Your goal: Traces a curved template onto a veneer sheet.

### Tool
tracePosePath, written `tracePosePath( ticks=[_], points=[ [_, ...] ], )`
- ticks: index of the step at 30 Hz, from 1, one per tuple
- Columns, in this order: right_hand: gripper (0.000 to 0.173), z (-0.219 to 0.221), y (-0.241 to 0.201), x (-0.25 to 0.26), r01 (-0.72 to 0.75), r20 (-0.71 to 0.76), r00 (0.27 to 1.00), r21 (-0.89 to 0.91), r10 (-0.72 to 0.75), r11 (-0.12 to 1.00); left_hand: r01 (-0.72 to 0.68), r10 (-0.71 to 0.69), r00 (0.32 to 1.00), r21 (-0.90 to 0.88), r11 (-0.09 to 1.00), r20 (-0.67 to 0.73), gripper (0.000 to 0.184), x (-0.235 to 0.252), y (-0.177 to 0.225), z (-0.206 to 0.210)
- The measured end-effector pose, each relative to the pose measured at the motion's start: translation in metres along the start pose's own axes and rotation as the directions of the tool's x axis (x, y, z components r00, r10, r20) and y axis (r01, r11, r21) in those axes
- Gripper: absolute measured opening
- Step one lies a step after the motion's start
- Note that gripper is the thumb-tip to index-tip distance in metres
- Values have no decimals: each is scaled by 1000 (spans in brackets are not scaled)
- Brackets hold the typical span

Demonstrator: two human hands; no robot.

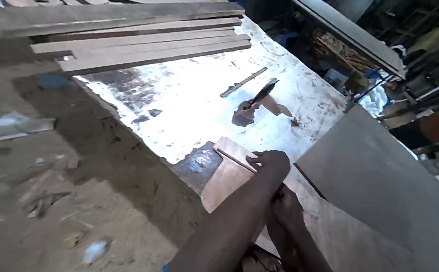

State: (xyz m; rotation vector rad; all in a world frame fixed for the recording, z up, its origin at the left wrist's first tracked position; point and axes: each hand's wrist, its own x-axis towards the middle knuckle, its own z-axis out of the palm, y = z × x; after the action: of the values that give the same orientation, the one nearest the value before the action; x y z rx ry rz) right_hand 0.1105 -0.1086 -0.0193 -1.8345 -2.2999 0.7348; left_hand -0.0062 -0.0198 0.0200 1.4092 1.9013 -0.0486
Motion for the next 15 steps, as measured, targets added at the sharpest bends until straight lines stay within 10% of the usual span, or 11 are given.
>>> tracePosePath(
  ticks=[5, 15],
  points=[
    [25, -17, 81, -36, -2, -114, 993, 148, 19, 989, -40, 40, 999, 48, 998, -7, 22, -6, 1, -1],
    [34, -27, 80, -70, -185, 3, 983, 51, 185, 981, -75, 76, 997, 154, 985, -3, 24, 0, 0, 2]
  ],
)
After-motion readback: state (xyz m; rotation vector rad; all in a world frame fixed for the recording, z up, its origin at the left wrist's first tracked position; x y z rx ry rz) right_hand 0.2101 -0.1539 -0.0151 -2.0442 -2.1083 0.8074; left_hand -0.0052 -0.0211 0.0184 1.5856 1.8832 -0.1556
